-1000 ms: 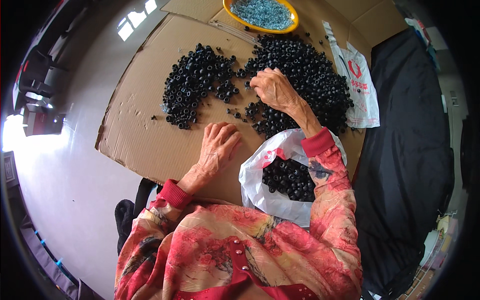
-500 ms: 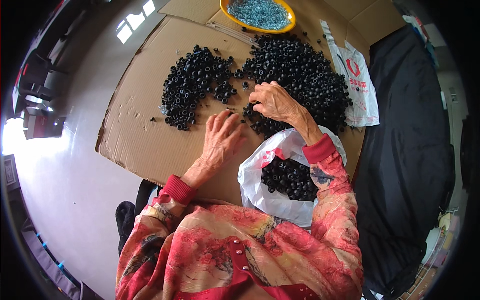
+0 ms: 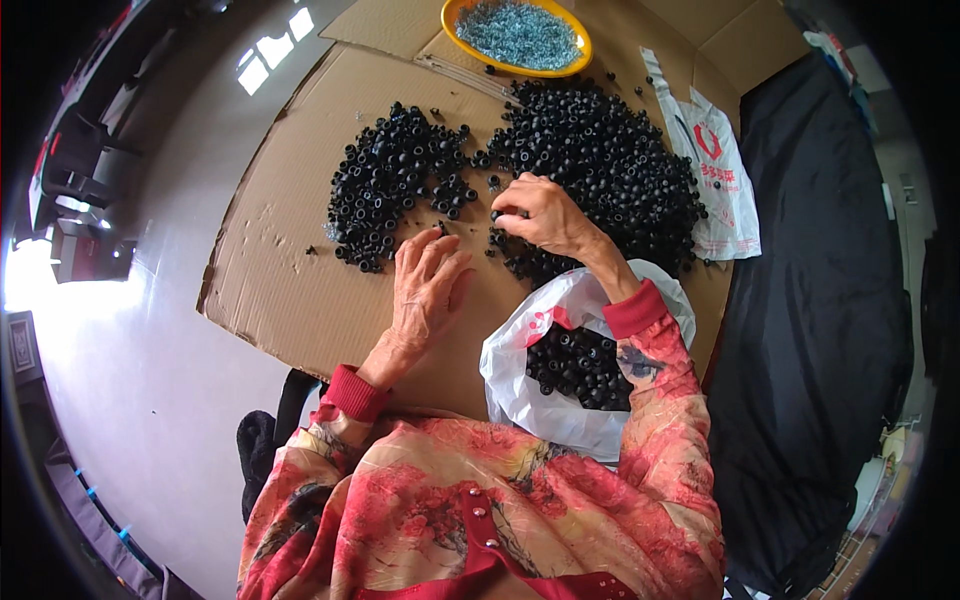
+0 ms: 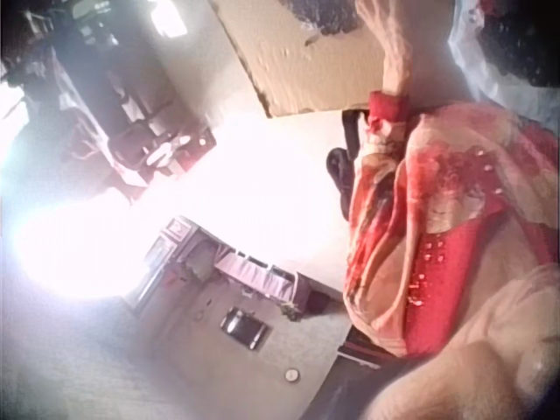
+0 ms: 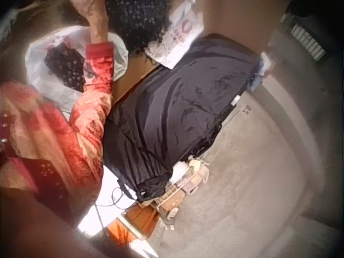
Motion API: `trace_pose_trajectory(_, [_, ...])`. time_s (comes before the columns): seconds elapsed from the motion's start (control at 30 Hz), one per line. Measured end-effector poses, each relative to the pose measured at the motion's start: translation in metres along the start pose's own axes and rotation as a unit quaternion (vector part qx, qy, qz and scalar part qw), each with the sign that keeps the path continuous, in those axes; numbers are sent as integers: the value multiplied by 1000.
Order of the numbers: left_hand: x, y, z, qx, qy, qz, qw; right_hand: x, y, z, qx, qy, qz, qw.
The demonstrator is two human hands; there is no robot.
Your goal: Sort and inspect small black circular plastic or rubber components on a cardboard surface.
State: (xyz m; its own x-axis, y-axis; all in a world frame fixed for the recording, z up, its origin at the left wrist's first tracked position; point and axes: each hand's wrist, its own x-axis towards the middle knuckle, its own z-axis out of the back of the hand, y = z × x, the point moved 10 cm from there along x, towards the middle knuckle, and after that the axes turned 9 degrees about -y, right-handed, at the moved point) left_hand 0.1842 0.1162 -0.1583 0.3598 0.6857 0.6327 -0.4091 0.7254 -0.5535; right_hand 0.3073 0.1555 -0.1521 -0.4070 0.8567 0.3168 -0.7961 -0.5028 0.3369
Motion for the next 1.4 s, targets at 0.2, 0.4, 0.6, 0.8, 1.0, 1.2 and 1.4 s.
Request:
trace_pose_trajectory(0.2, [18,18,3,-205,24,245,947,-6,-17,12,486,-30,-277,828])
trace_pose_trajectory(0.4, [42,8,-12,-527,-25,354,772,1,3,25,545,-50,-272,792])
trace_pose_trajectory(0.6, [38,16,-20,-582,-9,375,721,-2,5,22,488,-28,-275,828])
trace_pose_trajectory(0.8, [19,17,-40,-744,-5,466,478,14,34,77,281,-157,-122,939])
trace_pose_trajectory(1.0, [6,7,-53,-728,48,464,502,8,81,83,91,-162,76,980])
trace_pose_trajectory(1.2, [-22,2,-67,-729,83,503,457,-11,67,59,159,-119,-1,980])
trace_pose_trajectory(1.4, [-29,12,-78,-707,84,511,482,1,4,63,67,-122,-53,989])
